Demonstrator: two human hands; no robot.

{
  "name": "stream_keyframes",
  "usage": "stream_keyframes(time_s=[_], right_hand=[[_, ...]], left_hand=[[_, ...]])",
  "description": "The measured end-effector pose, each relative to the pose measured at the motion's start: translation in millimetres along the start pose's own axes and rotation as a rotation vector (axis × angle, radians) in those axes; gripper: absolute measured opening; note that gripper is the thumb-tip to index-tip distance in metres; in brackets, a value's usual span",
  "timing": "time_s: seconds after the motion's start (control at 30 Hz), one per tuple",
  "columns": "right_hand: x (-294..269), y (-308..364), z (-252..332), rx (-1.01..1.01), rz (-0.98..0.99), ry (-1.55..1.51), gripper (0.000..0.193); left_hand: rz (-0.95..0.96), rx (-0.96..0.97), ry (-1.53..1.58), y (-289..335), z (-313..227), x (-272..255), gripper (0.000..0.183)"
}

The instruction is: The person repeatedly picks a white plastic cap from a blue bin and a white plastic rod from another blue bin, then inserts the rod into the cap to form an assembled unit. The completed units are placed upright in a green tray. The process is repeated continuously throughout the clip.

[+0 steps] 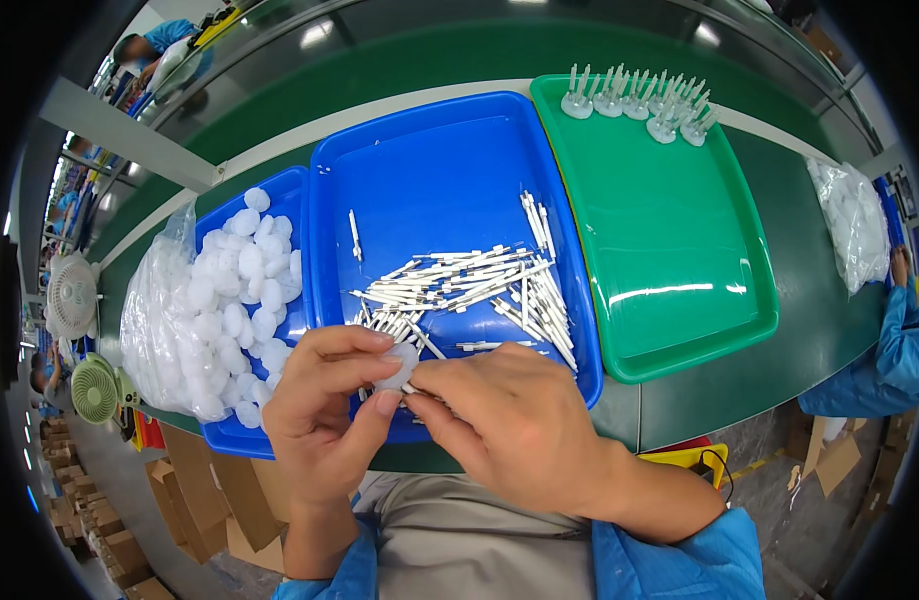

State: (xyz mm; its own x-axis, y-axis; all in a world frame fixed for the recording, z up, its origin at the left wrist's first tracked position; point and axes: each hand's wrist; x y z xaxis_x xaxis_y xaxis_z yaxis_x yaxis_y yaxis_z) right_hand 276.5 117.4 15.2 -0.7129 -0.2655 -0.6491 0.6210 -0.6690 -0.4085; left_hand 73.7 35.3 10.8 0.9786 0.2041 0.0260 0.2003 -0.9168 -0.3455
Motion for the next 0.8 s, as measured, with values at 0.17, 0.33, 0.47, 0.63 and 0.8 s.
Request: stream_keyframes(time_s=[0.17,0.33,0.47,0.63,0.8], right_hand=[[-30.8,-10.0,-4.0,-0.007,0.152,0.353,0.026],[-32.0,-5.1,-17.7,0.062,0.269,0.433,0.017],[-27.7,-7.9,-18.6,0.065,0.198,0.282,0.016],[-13.9,-9.9,-5.3,0.131,0.087,0.022,0.017],[-8.9,-8.6,-1.7,0.169,0.096,-0.027,0.020]], left_hand=[[-0.087,-0.007,-0.220,1.4,-4.3,-2.3,0.022],[-0.122,-0.203,-0.094,5.3,-2.9,-5.4,0.023],[-0.213,-0.266,0.077,5.5,-1.4,0.8,0.029],[-0.224,-0.356,0.212,2.4,-3.4,8.6,0.031],[-0.203,-0.347,0.229,5.3,-4.0,9.3,0.030]])
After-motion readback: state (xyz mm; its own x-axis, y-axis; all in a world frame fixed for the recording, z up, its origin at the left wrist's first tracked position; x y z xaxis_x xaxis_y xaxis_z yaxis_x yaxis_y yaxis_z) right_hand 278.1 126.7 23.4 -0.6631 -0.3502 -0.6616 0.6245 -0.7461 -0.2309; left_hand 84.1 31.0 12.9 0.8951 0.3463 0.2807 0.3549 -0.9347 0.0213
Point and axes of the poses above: each hand's wrist, its own y-axis away from the middle knuckle, its own x-axis out of the palm, z = x × y, and after that the axes turned 12 degrees about y, right-handed
